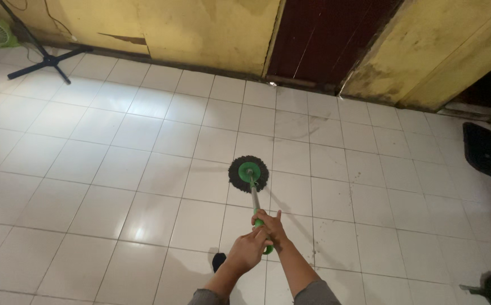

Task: The person mops the tiled floor of a room by moving a mop head back and forth across the surface, navigating around various household items.

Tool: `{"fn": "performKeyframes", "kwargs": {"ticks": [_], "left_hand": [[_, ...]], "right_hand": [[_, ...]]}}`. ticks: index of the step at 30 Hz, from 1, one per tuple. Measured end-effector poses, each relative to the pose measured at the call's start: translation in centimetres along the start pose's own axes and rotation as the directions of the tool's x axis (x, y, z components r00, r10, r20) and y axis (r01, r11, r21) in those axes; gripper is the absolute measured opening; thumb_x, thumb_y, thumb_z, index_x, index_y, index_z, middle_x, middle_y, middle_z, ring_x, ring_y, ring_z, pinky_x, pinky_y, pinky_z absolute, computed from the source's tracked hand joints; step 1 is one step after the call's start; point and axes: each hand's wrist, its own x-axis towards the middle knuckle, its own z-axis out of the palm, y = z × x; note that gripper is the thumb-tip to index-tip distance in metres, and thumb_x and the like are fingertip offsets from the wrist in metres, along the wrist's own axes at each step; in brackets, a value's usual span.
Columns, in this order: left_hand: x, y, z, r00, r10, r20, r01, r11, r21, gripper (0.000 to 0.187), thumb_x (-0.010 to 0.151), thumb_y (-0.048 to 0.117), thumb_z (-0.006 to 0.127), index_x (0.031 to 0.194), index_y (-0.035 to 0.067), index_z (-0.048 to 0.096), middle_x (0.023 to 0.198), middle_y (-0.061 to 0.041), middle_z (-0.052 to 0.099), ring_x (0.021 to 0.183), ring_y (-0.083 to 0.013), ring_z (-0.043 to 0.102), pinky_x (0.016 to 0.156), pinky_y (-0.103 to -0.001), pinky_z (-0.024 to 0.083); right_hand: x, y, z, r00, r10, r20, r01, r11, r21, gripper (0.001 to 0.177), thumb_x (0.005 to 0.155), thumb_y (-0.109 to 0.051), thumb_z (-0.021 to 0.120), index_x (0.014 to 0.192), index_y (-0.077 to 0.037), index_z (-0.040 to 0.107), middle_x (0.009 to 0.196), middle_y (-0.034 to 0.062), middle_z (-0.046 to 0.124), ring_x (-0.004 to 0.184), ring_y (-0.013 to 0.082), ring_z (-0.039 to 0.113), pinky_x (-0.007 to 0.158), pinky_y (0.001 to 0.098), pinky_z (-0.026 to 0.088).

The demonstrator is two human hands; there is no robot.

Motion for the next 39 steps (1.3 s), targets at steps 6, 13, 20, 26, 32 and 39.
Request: {"fn": "performKeyframes", "kwargs": {"ticks": [6, 13, 20, 26, 32, 39], "left_hand": [[9.1, -2.9, -1.0, 0.997, 0.081, -0.014, -0.081, 0.996, -0.020, 0.025, 0.106, 0.028, 0.054, 0.107, 0.003, 0.055, 0.115, -0.015, 0.068, 0.089, -0.0382, 0.070, 0.071, -0.048, 0.058], [18.0, -6.1, -3.5, 0.995, 0.067, 0.074, -0.065, 0.998, -0.023, 0.026, 0.105, 0.027, 0.054, 0.110, 0.001, 0.055, 0.120, -0.017, 0.067, 0.086, -0.0404, 0.070, 0.069, -0.050, 0.057], [24.6, -9.0, -5.9, 0.995, 0.050, 0.085, -0.048, 0.998, -0.032, 0.027, 0.105, 0.026, 0.054, 0.114, 0.000, 0.056, 0.122, -0.015, 0.068, 0.088, -0.0392, 0.071, 0.069, -0.048, 0.057], [30.2, -11.4, -4.8, 0.998, 0.063, 0.016, -0.063, 0.998, 0.013, 0.027, 0.106, 0.026, 0.057, 0.116, 0.000, 0.055, 0.119, -0.016, 0.067, 0.092, -0.0375, 0.072, 0.070, -0.046, 0.059], [39.8, -14.0, -3.2, 0.999, 0.035, -0.027, -0.033, 0.998, 0.053, 0.025, 0.101, 0.023, 0.061, 0.115, 0.003, 0.057, 0.113, -0.012, 0.069, 0.088, -0.0351, 0.072, 0.066, -0.046, 0.058], [51.5, -19.6, -1.8, 0.999, -0.025, -0.030, 0.027, 0.998, 0.055, 0.011, 0.092, 0.006, 0.062, 0.101, 0.003, 0.056, 0.117, -0.009, 0.069, 0.086, -0.0335, 0.073, 0.067, -0.044, 0.060]], "right_hand": [[8.0, -0.2, -5.1, 0.998, 0.058, 0.027, -0.056, 0.996, -0.076, 0.011, 0.077, -0.017, 0.071, 0.087, -0.014, 0.065, 0.101, -0.0107, 0.061, 0.107, 0.0106, 0.062, 0.117, 0.0571, -0.016], [16.4, 1.1, -8.2, 0.999, 0.047, -0.012, -0.046, 0.997, 0.056, 0.009, 0.082, -0.016, 0.067, 0.089, -0.012, 0.064, 0.100, -0.0061, 0.061, 0.105, 0.0150, 0.064, 0.119, 0.0586, -0.020], [23.6, 1.5, -10.5, 0.999, 0.042, 0.034, -0.043, 0.999, 0.030, 0.012, 0.082, -0.023, 0.067, 0.087, -0.013, 0.063, 0.098, -0.0050, 0.059, 0.107, 0.0146, 0.062, 0.120, 0.0597, -0.012], [29.7, 3.9, -13.1, 0.998, 0.036, 0.057, -0.054, 0.940, 0.337, 0.020, 0.092, -0.029, 0.062, 0.087, -0.010, 0.065, 0.096, -0.0013, 0.059, 0.097, 0.0195, 0.062, 0.121, 0.0561, -0.005], [38.5, 5.8, -18.6, 0.995, 0.044, 0.089, -0.079, 0.893, 0.443, 0.014, 0.089, -0.019, 0.064, 0.083, -0.007, 0.062, 0.095, -0.0039, 0.057, 0.085, 0.0135, 0.061, 0.120, 0.0590, 0.007], [49.1, 7.0, -25.3, 0.992, -0.085, 0.093, 0.084, 0.996, 0.013, 0.012, 0.083, -0.016, 0.066, 0.087, -0.005, 0.062, 0.097, -0.0005, 0.057, 0.092, 0.0133, 0.062, 0.117, 0.0445, -0.003]]}}
